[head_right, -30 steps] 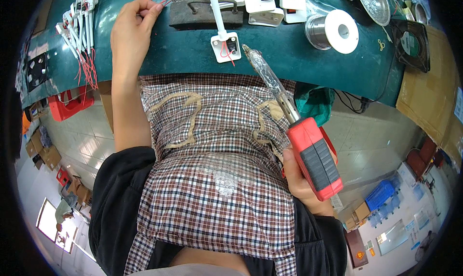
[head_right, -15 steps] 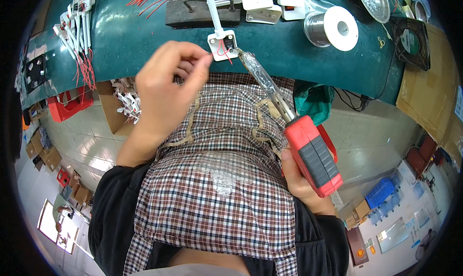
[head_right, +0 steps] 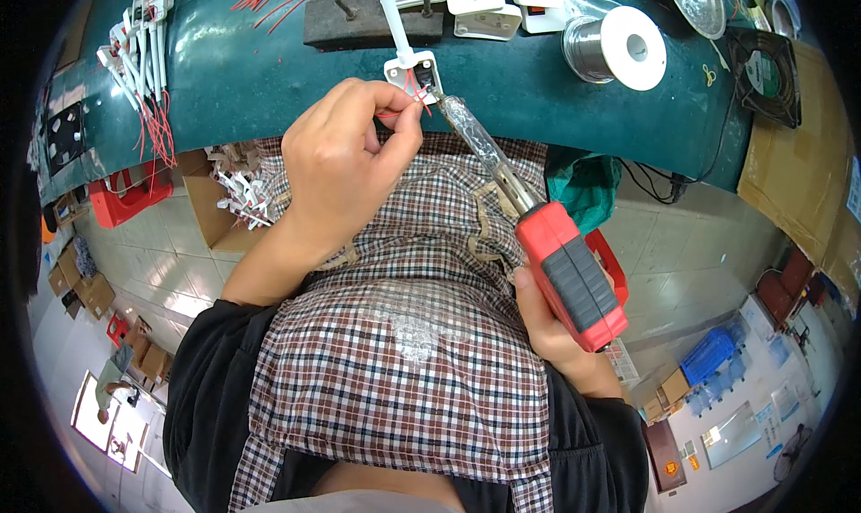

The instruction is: Soldering wires to small electrical components at an assembly station.

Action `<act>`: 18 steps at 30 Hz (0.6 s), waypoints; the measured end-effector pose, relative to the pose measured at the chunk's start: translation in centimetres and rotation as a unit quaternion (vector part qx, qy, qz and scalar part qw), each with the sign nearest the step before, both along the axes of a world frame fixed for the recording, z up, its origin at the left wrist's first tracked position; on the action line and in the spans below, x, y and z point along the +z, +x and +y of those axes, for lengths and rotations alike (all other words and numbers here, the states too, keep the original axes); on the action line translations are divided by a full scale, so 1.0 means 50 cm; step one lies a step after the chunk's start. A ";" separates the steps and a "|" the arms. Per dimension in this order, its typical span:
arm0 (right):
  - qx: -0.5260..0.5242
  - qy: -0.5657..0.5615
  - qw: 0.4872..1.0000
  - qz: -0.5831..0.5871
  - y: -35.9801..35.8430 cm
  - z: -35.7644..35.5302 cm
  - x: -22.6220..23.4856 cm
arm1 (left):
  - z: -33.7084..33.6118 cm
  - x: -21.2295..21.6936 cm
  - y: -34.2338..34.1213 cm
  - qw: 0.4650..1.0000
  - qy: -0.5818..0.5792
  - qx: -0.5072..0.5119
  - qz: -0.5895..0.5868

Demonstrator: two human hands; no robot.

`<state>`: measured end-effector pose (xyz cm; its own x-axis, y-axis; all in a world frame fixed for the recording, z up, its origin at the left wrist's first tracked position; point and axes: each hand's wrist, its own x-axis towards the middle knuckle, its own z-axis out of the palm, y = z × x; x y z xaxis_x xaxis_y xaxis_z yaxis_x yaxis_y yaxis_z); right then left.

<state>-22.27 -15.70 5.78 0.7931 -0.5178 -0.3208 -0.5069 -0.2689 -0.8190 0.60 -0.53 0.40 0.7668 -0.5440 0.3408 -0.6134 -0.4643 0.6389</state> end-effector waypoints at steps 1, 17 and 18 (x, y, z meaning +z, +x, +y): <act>-0.008 -0.001 1.000 -0.001 0.002 0.002 0.000 | 0.000 0.000 0.000 1.000 0.001 -0.002 -0.004; 0.036 -0.052 0.998 0.008 0.013 -0.002 -0.003 | 0.001 -0.012 -0.001 1.000 -0.014 -0.009 -0.010; 0.036 -0.053 0.998 0.006 0.013 -0.002 -0.002 | 0.002 -0.010 -0.002 1.000 -0.015 -0.008 -0.011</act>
